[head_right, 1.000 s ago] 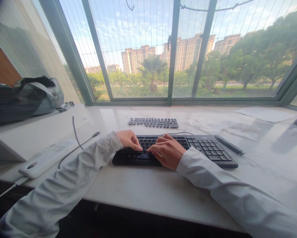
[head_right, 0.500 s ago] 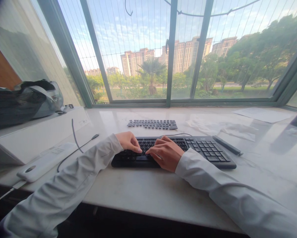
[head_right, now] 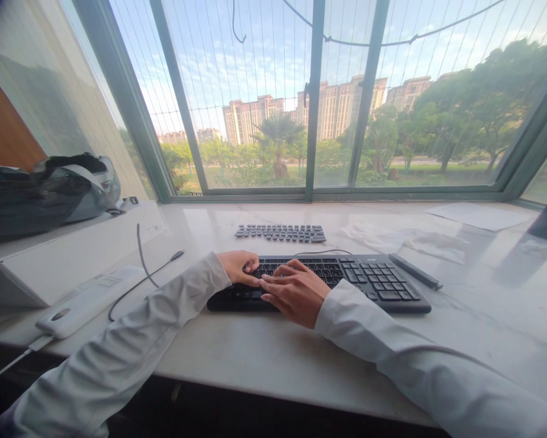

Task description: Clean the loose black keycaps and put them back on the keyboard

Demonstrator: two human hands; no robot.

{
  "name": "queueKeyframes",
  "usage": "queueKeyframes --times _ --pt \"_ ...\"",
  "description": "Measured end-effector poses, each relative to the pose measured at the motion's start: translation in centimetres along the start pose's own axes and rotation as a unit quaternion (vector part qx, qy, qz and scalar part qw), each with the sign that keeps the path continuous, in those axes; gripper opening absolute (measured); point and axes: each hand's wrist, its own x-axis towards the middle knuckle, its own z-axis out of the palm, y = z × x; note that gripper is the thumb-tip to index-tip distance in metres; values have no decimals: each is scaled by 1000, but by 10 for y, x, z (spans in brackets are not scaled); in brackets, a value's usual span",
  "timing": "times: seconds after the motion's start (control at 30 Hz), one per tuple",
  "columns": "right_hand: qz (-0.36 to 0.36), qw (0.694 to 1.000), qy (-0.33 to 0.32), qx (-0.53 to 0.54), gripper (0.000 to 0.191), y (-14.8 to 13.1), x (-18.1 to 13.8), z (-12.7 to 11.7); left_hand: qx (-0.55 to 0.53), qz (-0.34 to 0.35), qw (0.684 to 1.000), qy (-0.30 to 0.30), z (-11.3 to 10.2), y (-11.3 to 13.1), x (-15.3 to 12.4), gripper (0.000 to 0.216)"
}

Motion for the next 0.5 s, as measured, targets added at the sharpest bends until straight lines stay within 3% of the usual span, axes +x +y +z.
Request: queueKeyframes --times 0.23,0.4,0.5 --pt "-5 1000 9 -23 32 1 1 3 -28 21 999 -15 3 -2 3 43" --pt "-5 1000 5 -18 29 0 1 6 -26 -1 1000 0 8 4 7 40" --pt "-13 1000 4 -23 29 2 1 5 -95 -2 995 -19 7 3 7 45"
